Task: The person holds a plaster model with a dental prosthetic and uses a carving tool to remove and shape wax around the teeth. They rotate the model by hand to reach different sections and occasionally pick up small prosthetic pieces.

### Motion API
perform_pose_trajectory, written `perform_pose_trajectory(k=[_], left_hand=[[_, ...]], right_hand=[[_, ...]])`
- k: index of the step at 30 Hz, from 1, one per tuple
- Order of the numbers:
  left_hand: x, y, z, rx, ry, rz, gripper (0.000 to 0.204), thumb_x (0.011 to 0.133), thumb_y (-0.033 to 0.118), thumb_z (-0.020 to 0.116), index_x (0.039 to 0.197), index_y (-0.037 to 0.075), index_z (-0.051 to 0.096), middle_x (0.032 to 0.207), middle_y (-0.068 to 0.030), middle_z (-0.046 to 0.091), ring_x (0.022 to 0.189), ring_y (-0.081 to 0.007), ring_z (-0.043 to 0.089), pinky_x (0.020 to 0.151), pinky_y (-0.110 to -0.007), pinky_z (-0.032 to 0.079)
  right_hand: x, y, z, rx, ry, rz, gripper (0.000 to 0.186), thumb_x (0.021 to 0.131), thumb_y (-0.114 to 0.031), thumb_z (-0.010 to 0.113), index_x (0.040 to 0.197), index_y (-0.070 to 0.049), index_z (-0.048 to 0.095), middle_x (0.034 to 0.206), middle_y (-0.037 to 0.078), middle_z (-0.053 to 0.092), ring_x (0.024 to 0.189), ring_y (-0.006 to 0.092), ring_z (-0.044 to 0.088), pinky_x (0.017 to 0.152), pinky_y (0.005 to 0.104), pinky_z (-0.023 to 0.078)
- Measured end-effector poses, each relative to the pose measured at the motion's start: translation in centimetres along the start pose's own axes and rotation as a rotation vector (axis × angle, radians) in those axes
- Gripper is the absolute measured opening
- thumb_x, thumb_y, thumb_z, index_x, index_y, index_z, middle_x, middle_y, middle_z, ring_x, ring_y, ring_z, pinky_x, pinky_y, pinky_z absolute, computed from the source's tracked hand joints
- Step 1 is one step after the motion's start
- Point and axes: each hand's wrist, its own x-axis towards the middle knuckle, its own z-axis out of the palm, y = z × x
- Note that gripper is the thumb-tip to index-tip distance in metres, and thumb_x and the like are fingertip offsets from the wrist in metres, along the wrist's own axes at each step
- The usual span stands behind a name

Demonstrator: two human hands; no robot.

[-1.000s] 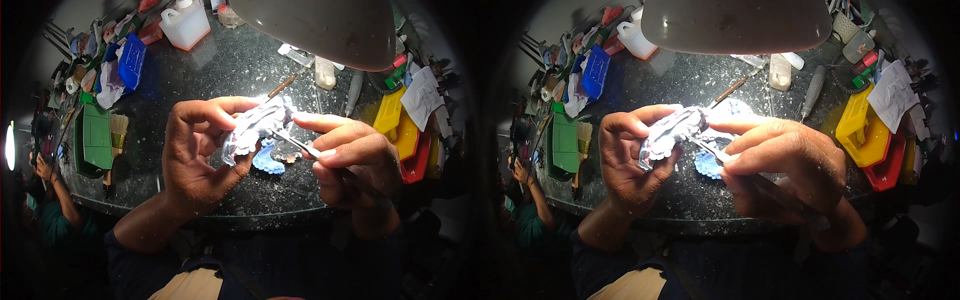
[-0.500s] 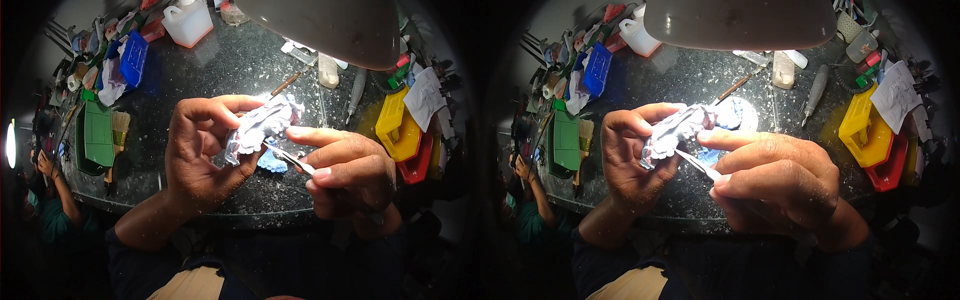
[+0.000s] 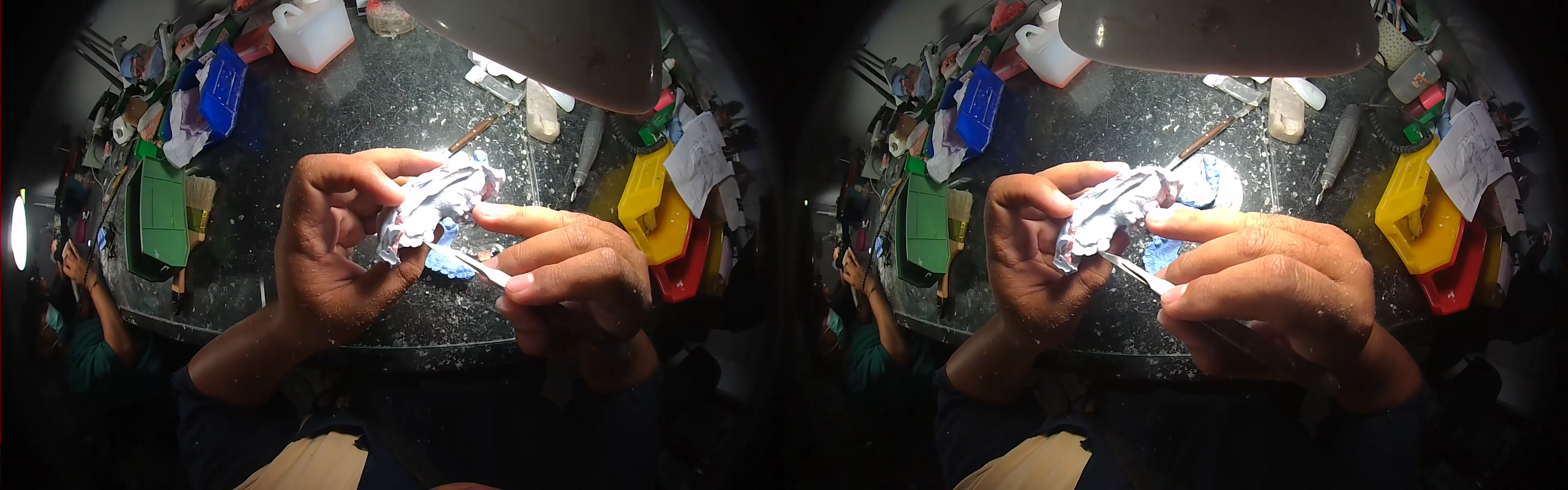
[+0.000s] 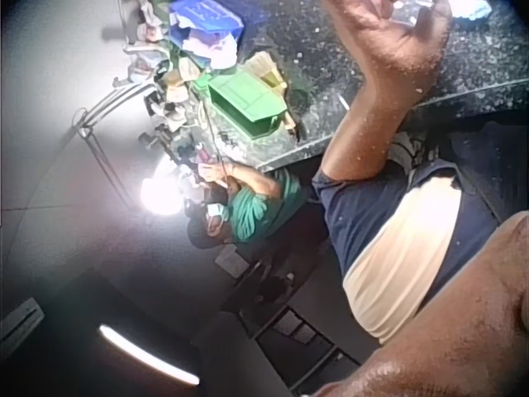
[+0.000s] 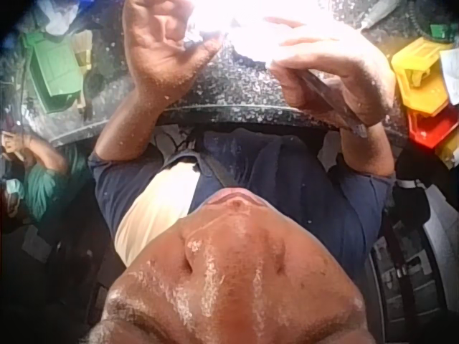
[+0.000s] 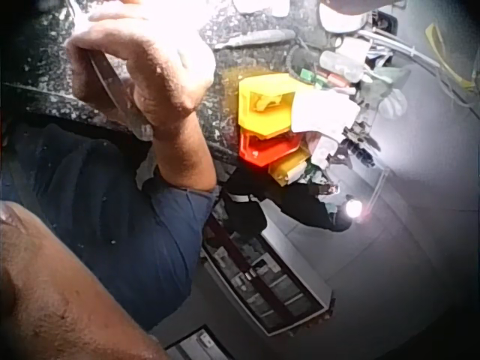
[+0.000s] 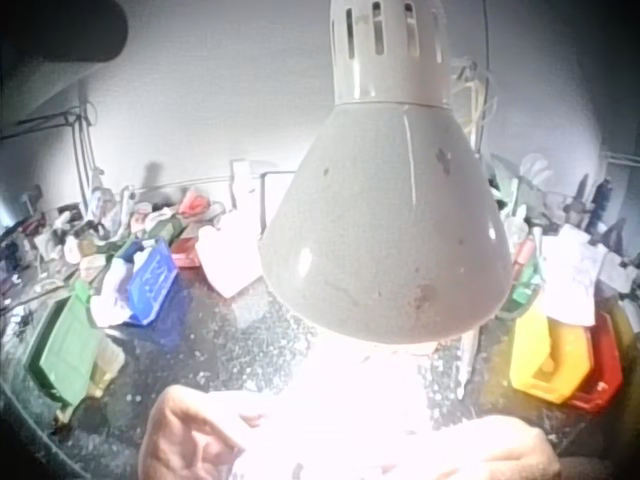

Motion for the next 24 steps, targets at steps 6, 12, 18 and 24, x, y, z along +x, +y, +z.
perform_pose_trajectory(k=[6, 12, 18, 24], left_hand=[[0.00, -0.16, 0.03, 0.015, -0.004, 0.001, 0.053, 0.094, -0.012, 0.072, 0.131, 0.005, 0.038, 0.143, -0.0321, 0.056, 0.130, -0.0333, 0.068, 0.105, -0.041, 0.063], [0.05, -0.06, -0.08, 0.043, -0.014, -0.011, 0.053, 0.095, -0.012, 0.072, 0.131, 0.005, 0.038, 0.143, -0.0318, 0.056, 0.131, -0.0328, 0.068, 0.106, -0.041, 0.063], [-0.13, 0.13, -0.04, 0.016, -0.003, -0.031, 0.052, 0.095, -0.011, 0.072, 0.131, 0.004, 0.038, 0.144, -0.0315, 0.056, 0.130, -0.0309, 0.068, 0.106, -0.040, 0.063], [-0.24, 0.22, -0.30, 0.026, -0.045, -0.065, 0.057, 0.094, -0.012, 0.070, 0.134, 0.009, 0.037, 0.148, -0.0339, 0.052, 0.137, -0.0338, 0.062, 0.113, -0.043, 0.056]], right_hand=[[-0.04, 0.35, 0.26, -0.034, 0.021, -0.032, 0.017, 0.096, -0.005, 0.080, 0.106, -0.005, 0.066, 0.092, 0.013, 0.079, 0.096, 0.0302, 0.082, 0.092, 0.0491, 0.068], [0.07, 0.37, 0.27, -0.063, 0.026, -0.052, 0.015, 0.098, -0.006, 0.079, 0.106, -0.004, 0.066, 0.090, 0.013, 0.078, 0.093, 0.0288, 0.082, 0.091, 0.0493, 0.069], [0.06, 0.31, 0.19, -0.097, 0.017, -0.060, 0.015, 0.099, -0.008, 0.079, 0.105, -0.004, 0.066, 0.089, 0.013, 0.078, 0.092, 0.0287, 0.082, 0.091, 0.0485, 0.069], [-0.05, -0.06, 0.21, -0.081, 0.039, -0.003, 0.018, 0.094, -0.008, 0.083, 0.107, -0.006, 0.070, 0.093, 0.011, 0.080, 0.098, 0.0289, 0.082, 0.092, 0.0457, 0.068]])
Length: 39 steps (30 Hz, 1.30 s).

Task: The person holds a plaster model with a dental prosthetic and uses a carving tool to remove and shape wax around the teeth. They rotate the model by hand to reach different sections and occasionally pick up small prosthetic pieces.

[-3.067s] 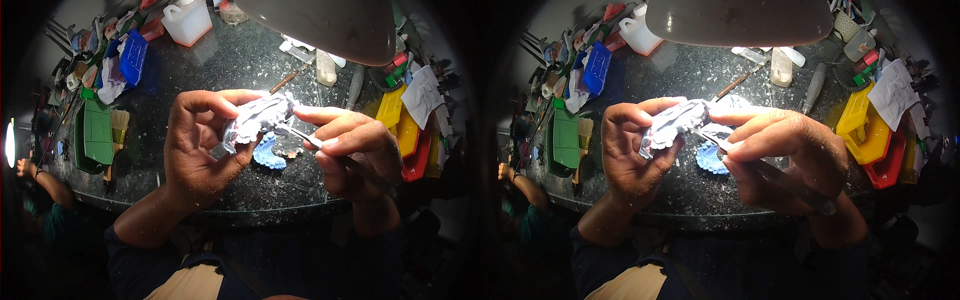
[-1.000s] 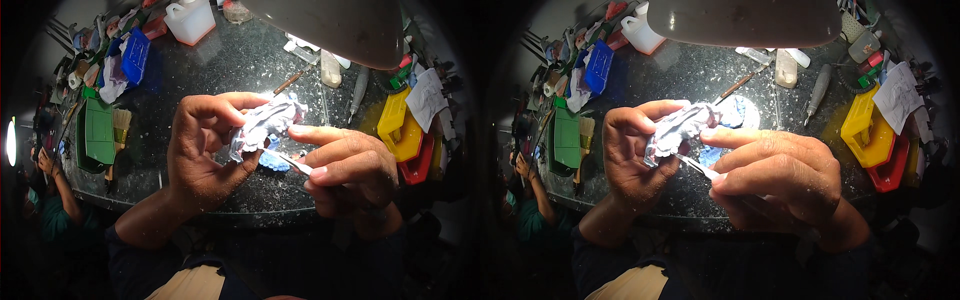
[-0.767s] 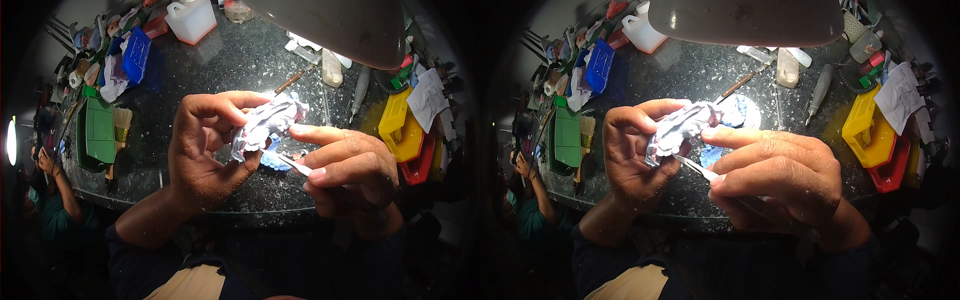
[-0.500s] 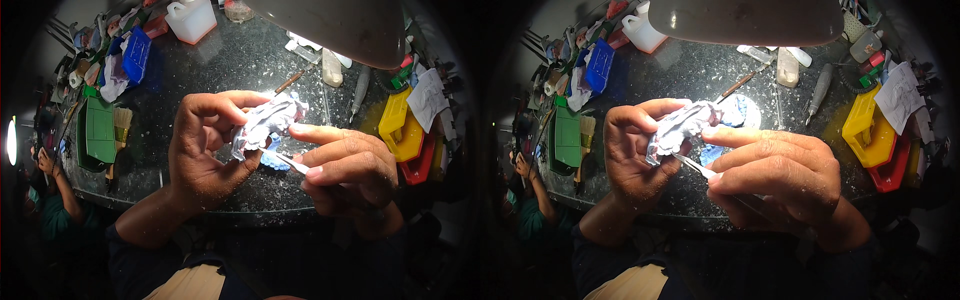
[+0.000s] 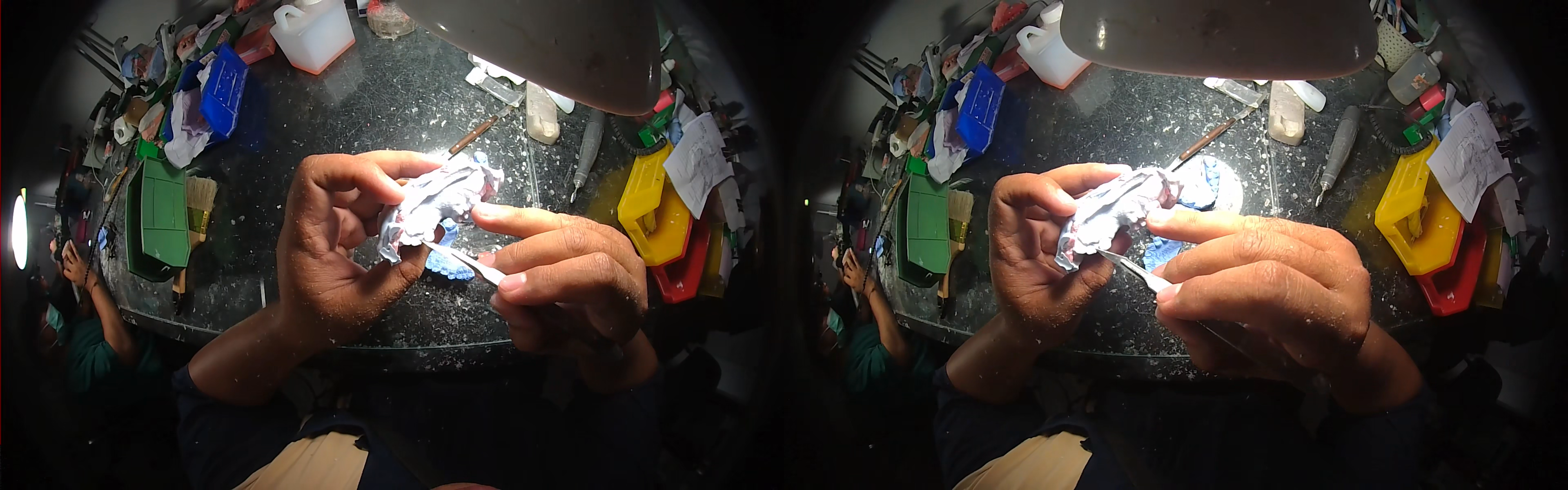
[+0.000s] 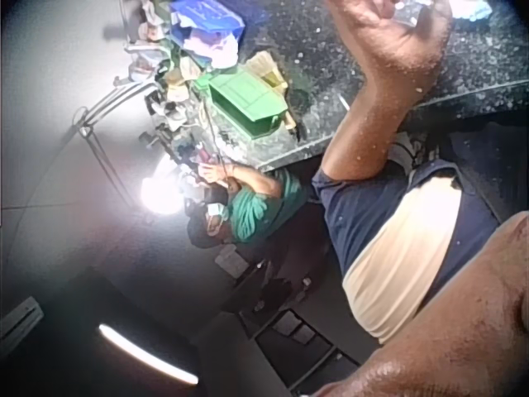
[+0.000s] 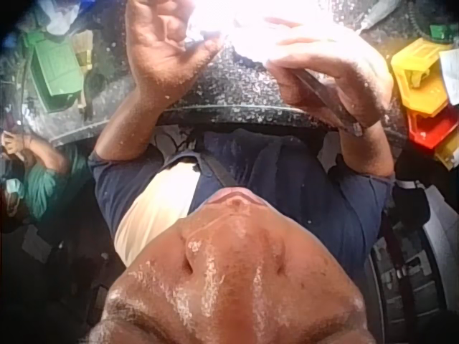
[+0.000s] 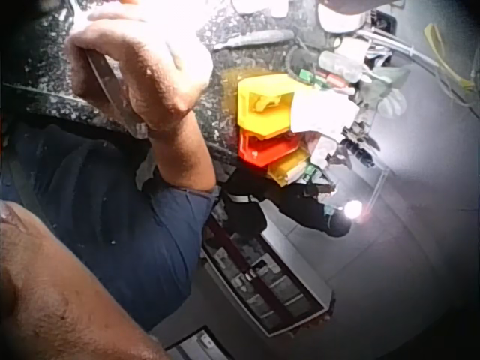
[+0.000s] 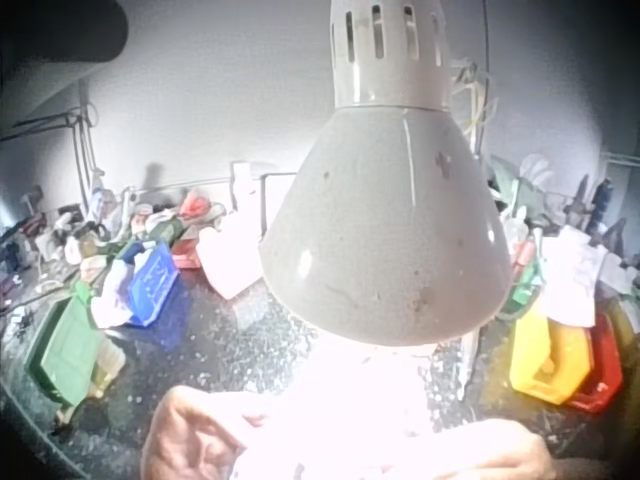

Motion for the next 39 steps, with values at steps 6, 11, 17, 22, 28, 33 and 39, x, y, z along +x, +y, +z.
perform_pose_trajectory(k=[6, 11, 17, 22, 28, 33, 39], left_hand=[[-0.1, -0.1, -0.1, -0.011, -0.011, 0.015, 0.055, 0.095, -0.011, 0.070, 0.134, 0.008, 0.037, 0.148, -0.0336, 0.052, 0.137, -0.0336, 0.062, 0.113, -0.043, 0.056], [0.2, -0.2, 0.0, 0.044, -0.005, 0.055, 0.055, 0.095, -0.014, 0.069, 0.134, 0.009, 0.038, 0.146, -0.0337, 0.054, 0.135, -0.0330, 0.064, 0.112, -0.044, 0.056], [0.3, 0.4, 0.3, 0.057, 0.026, -0.014, 0.051, 0.096, -0.013, 0.068, 0.133, 0.006, 0.038, 0.143, -0.0326, 0.059, 0.134, -0.0307, 0.065, 0.114, -0.044, 0.055], [0.2, 0.6, 0.8, -0.140, 0.141, -0.163, 0.053, 0.096, -0.009, 0.076, 0.134, 0.003, 0.040, 0.136, -0.0253, 0.063, 0.127, -0.0236, 0.068, 0.106, -0.037, 0.062], [-0.1, 1.1, 0.7, -0.142, 0.176, -0.285, 0.054, 0.095, -0.002, 0.083, 0.131, 0.002, 0.044, 0.125, -0.0180, 0.067, 0.118, -0.0210, 0.073, 0.102, -0.035, 0.063], [-0.1, 1.0, 0.6, -0.197, 0.182, -0.269, 0.053, 0.095, -0.001, 0.084, 0.131, 0.002, 0.044, 0.120, -0.0164, 0.069, 0.115, -0.0205, 0.074, 0.100, -0.035, 0.063], [-0.2, 0.8, 0.4, -0.221, 0.133, -0.251, 0.050, 0.096, 0.000, 0.083, 0.129, 0.000, 0.045, 0.119, -0.0167, 0.070, 0.114, -0.0210, 0.075, 0.100, -0.037, 0.064]], right_hand=[[-0.2, -0.1, -0.6, 0.063, -0.042, -0.008, 0.016, 0.101, -0.004, 0.073, 0.112, -0.004, 0.061, 0.096, 0.016, 0.076, 0.100, 0.0356, 0.081, 0.095, 0.0503, 0.067], [-1.0, -0.3, -0.8, 0.064, 0.022, 0.079, 0.015, 0.106, -0.004, 0.065, 0.117, -0.007, 0.055, 0.104, 0.015, 0.070, 0.112, 0.0343, 0.076, 0.103, 0.0526, 0.063], [-1.1, 0.2, -0.8, 0.077, 0.043, 0.086, 0.013, 0.109, -0.010, 0.063, 0.119, -0.008, 0.055, 0.105, 0.014, 0.069, 0.106, 0.0298, 0.076, 0.107, 0.0581, 0.060], [-1.3, 0.2, -0.8, 0.089, 0.072, 0.092, 0.013, 0.110, -0.012, 0.063, 0.120, -0.008, 0.054, 0.105, 0.015, 0.068, 0.102, 0.0271, 0.075, 0.107, 0.0609, 0.060], [-1.2, 0.4, -0.5, 0.083, 0.101, 0.080, 0.014, 0.110, -0.010, 0.062, 0.120, -0.005, 0.053, 0.103, 0.016, 0.067, 0.095, 0.0237, 0.075, 0.104, 0.0625, 0.062], [-1.3, 0.6, -0.5, 0.088, 0.110, 0.072, 0.013, 0.110, -0.009, 0.062, 0.120, -0.005, 0.053, 0.103, 0.016, 0.068, 0.096, 0.0244, 0.075, 0.104, 0.0618, 0.062], [-1.2, 0.4, -0.6, 0.122, 0.076, 0.074, 0.014, 0.110, -0.010, 0.063, 0.120, -0.006, 0.053, 0.105, 0.018, 0.069, 0.100, 0.0310, 0.076, 0.104, 0.0586, 0.062]])
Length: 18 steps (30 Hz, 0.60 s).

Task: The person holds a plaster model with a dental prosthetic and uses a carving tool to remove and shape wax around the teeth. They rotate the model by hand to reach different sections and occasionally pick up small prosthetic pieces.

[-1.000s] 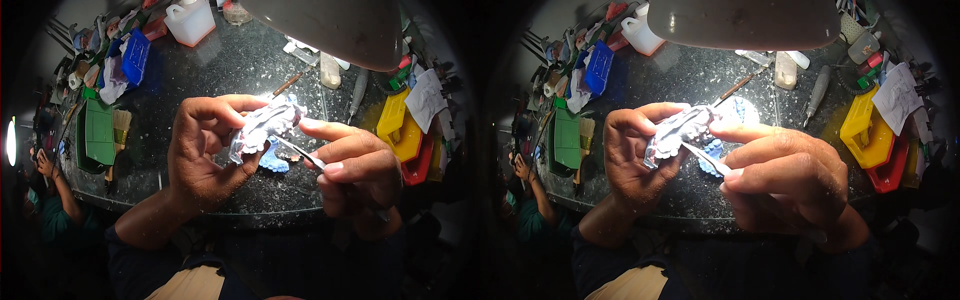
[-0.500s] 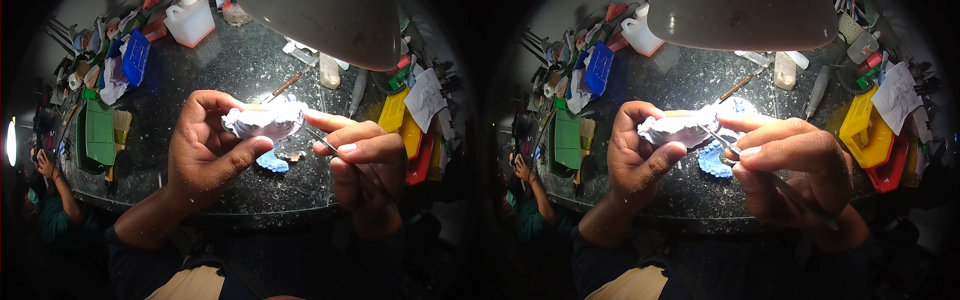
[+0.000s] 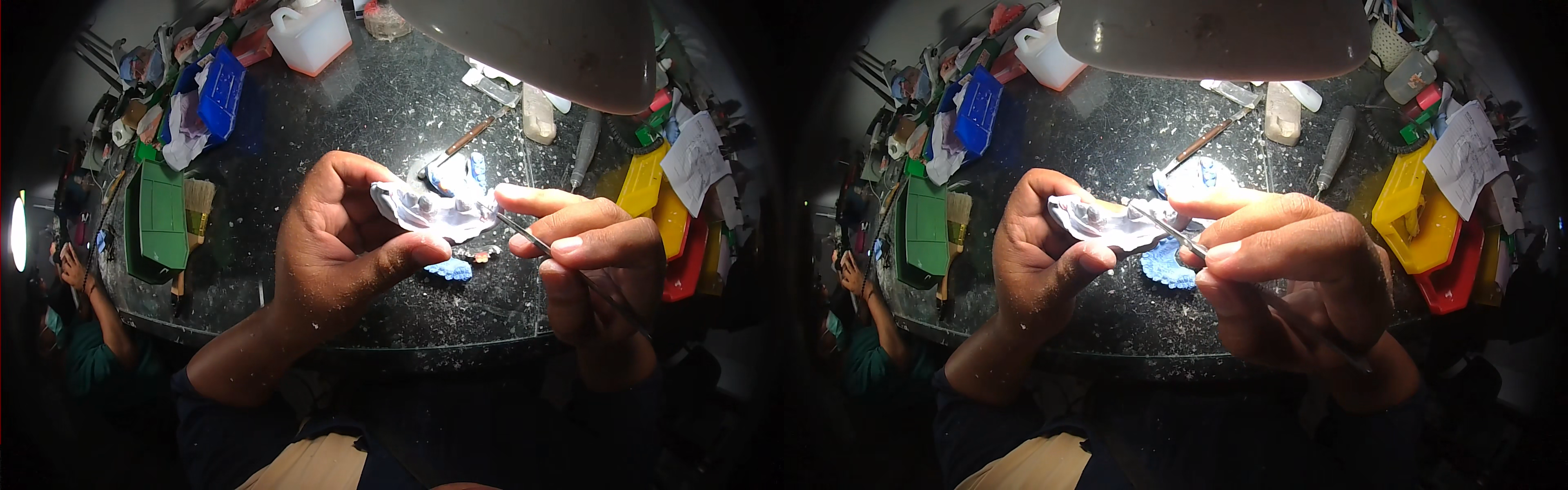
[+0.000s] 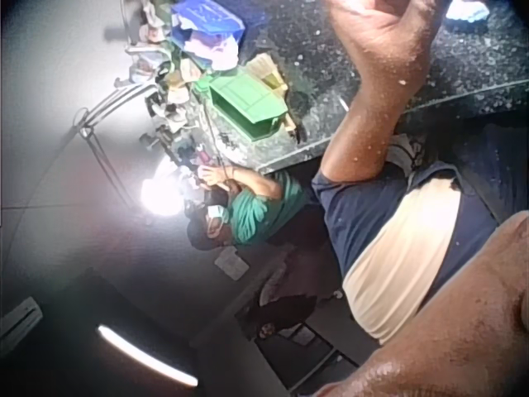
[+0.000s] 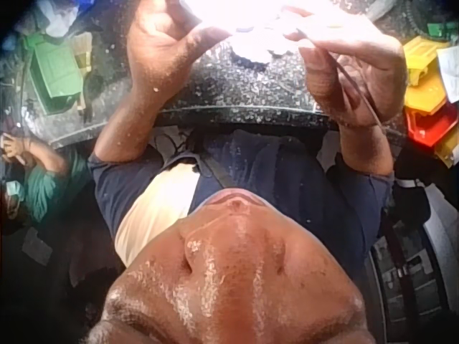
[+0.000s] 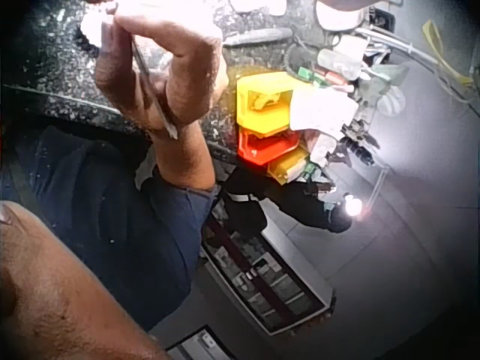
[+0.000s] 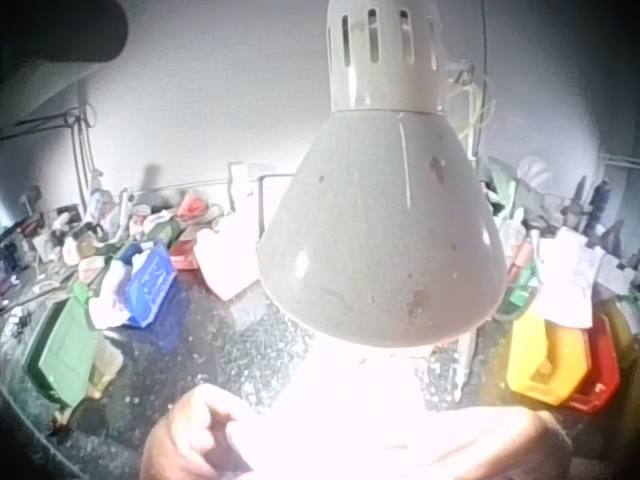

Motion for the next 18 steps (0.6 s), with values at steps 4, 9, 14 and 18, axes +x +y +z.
perform_pose_trajectory(k=[4, 9, 14, 18], left_hand=[[-0.1, 0.6, -0.1, 0.002, -0.007, -0.038, 0.047, 0.099, 0.004, 0.081, 0.130, -0.001, 0.046, 0.122, -0.0185, 0.070, 0.113, -0.0212, 0.075, 0.100, -0.037, 0.063], [0.2, 0.8, 0.6, 0.052, -0.027, -0.122, 0.073, 0.111, 0.047, 0.064, 0.153, -0.009, 0.045, 0.131, -0.0177, 0.068, 0.110, -0.0180, 0.073, 0.099, -0.035, 0.061], [0.4, 0.8, 0.7, 0.064, -0.032, -0.160, 0.067, 0.119, 0.043, 0.042, 0.156, -0.013, 0.042, 0.146, -0.0245, 0.062, 0.114, -0.0258, 0.076, 0.101, -0.040, 0.062], [0.0, 0.9, 0.5, -0.074, -0.072, -0.251, 0.059, 0.120, 0.038, 0.043, 0.155, -0.009, 0.050, 0.132, -0.0158, 0.070, 0.117, -0.0153, 0.068, 0.102, -0.031, 0.055]], right_hand=[[0.1, 0.2, 0.0, 0.009, 0.000, 0.000, 0.015, 0.110, -0.012, 0.063, 0.119, -0.006, 0.053, 0.101, 0.017, 0.071, 0.101, 0.0350, 0.076, 0.100, 0.0568, 0.063], [0.0, 0.4, 0.4, 0.159, 0.093, 0.092, 0.016, 0.110, -0.016, 0.064, 0.117, -0.005, 0.054, 0.097, 0.016, 0.073, 0.100, 0.0354, 0.077, 0.098, 0.0566, 0.063], [-0.2, 0.9, 0.5, 0.332, 0.132, 0.174, 0.017, 0.109, -0.016, 0.066, 0.116, -0.004, 0.054, 0.094, 0.016, 0.072, 0.100, 0.0350, 0.077, 0.103, 0.0585, 0.061], [-0.2, 1.1, 1.3, 0.398, 0.098, 0.166, 0.019, 0.108, -0.011, 0.068, 0.116, -0.003, 0.053, 0.094, 0.017, 0.072, 0.106, 0.0405, 0.077, 0.106, 0.0607, 0.059]])
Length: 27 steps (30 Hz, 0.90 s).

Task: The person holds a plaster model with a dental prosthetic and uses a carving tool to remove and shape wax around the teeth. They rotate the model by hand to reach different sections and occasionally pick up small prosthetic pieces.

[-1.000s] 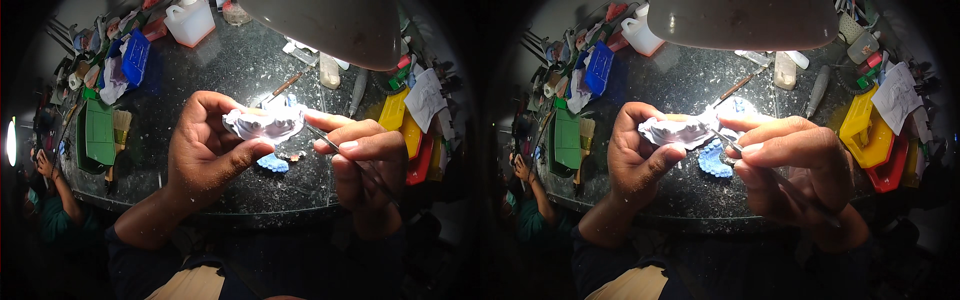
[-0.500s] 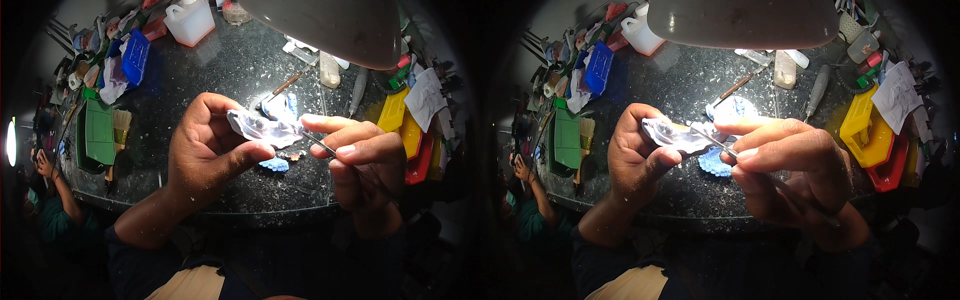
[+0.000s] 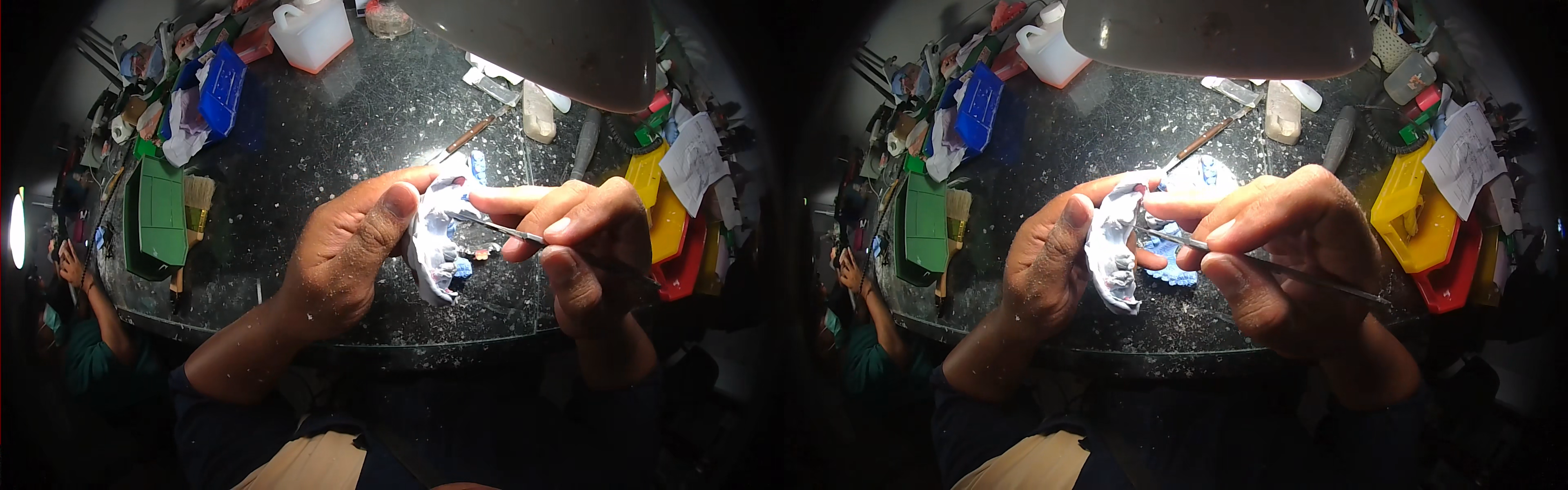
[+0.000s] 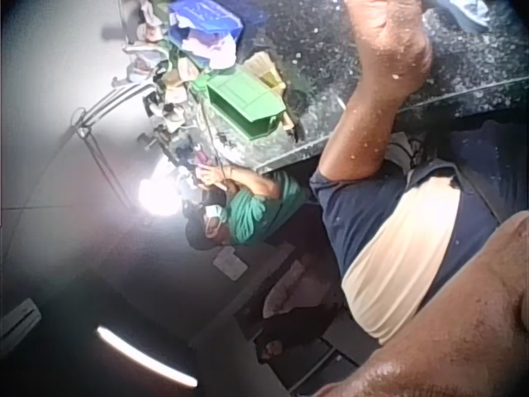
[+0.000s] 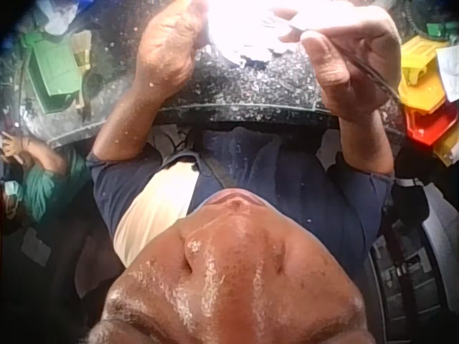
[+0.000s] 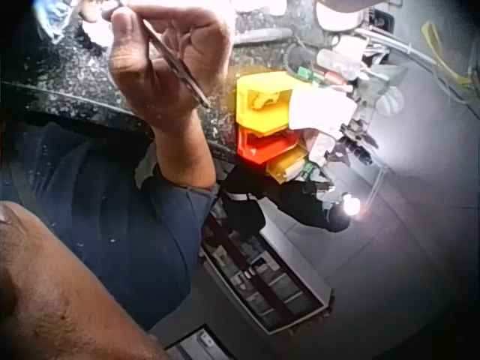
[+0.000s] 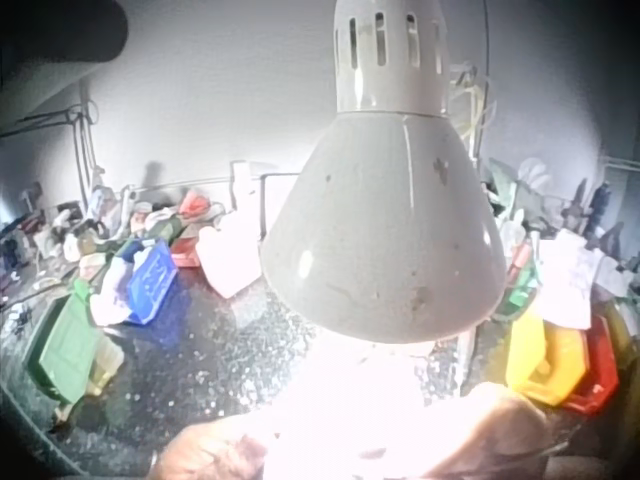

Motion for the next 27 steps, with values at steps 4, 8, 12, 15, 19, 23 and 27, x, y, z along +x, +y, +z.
perform_pose_trajectory(k=[4, 8, 12, 15, 19, 23, 27], left_hand=[[0.00, -0.01, 0.35, 0.001, 0.015, 0.017, 0.056, 0.121, 0.035, 0.043, 0.153, -0.010, 0.053, 0.129, -0.0153, 0.072, 0.115, -0.0143, 0.068, 0.101, -0.030, 0.053], [0.13, 0.25, -0.17, 0.114, 0.017, -0.031, 0.062, 0.121, 0.036, 0.034, 0.155, -0.015, 0.043, 0.140, -0.0297, 0.065, 0.114, -0.0271, 0.077, 0.106, -0.037, 0.060], [-0.01, 0.43, -0.01, 0.193, 0.007, -0.019, 0.063, 0.121, 0.037, 0.035, 0.153, -0.015, 0.046, 0.141, -0.0296, 0.065, 0.113, -0.0263, 0.077, 0.103, -0.037, 0.060], [-0.05, 0.31, 0.37, 0.096, 0.017, 0.006, 0.060, 0.121, 0.036, 0.040, 0.152, -0.014, 0.050, 0.138, -0.0242, 0.068, 0.118, -0.0223, 0.072, 0.105, -0.034, 0.056], [-0.13, 0.12, 0.08, 0.003, -0.012, 0.005, 0.057, 0.121, 0.035, 0.044, 0.151, -0.013, 0.053, 0.135, -0.0189, 0.070, 0.124, -0.0187, 0.067, 0.108, -0.033, 0.051], [0.06, 0.28, 0.27, 0.128, 0.012, -0.011, 0.065, 0.120, 0.041, 0.037, 0.153, -0.014, 0.046, 0.143, -0.0295, 0.064, 0.113, -0.0266, 0.077, 0.102, -0.037, 0.060], [0.08, 0.14, 0.26, 0.123, 0.013, 0.005, 0.065, 0.120, 0.042, 0.038, 0.153, -0.014, 0.046, 0.146, -0.0296, 0.062, 0.114, -0.0274, 0.077, 0.103, -0.038, 0.060]], right_hand=[[-0.11, 0.12, -0.19, 0.013, -0.053, -0.003, 0.019, 0.107, -0.009, 0.068, 0.116, -0.002, 0.053, 0.094, 0.017, 0.072, 0.111, 0.0448, 0.076, 0.107, 0.0612, 0.058], [-0.20, -0.16, -0.25, 0.004, -0.057, 0.013, 0.017, 0.106, -0.006, 0.066, 0.116, -0.002, 0.053, 0.094, 0.017, 0.072, 0.112, 0.0451, 0.076, 0.107, 0.0609, 0.058], [-0.03, -0.50, -0.35, -0.044, -0.090, 0.024, 0.017, 0.105, -0.003, 0.065, 0.117, -0.002, 0.052, 0.094, 0.017, 0.072, 0.111, 0.0441, 0.076, 0.107, 0.0602, 0.059], [0.06, -0.54, -0.45, -0.073, -0.107, 0.002, 0.017, 0.105, 0.000, 0.063, 0.117, -0.002, 0.052, 0.094, 0.017, 0.072, 0.111, 0.0436, 0.076, 0.107, 0.0597, 0.059], [0.03, -0.56, -0.65, -0.078, -0.135, 0.000, 0.017, 0.104, 0.003, 0.062, 0.117, -0.001, 0.052, 0.095, 0.017, 0.072, 0.111, 0.0438, 0.076, 0.107, 0.0595, 0.059], [-0.08, -0.46, -0.57, -0.048, -0.110, 0.020, 0.017, 0.104, 0.004, 0.062, 0.117, -0.001, 0.053, 0.096, 0.018, 0.072, 0.112, 0.0435, 0.076, 0.108, 0.0602, 0.058], [-0.09, -0.51, -0.65, -0.049, -0.121, 0.024, 0.017, 0.103, 0.005, 0.062, 0.117, -0.001, 0.053, 0.097, 0.019, 0.072, 0.112, 0.0438, 0.076, 0.110, 0.0611, 0.057]])
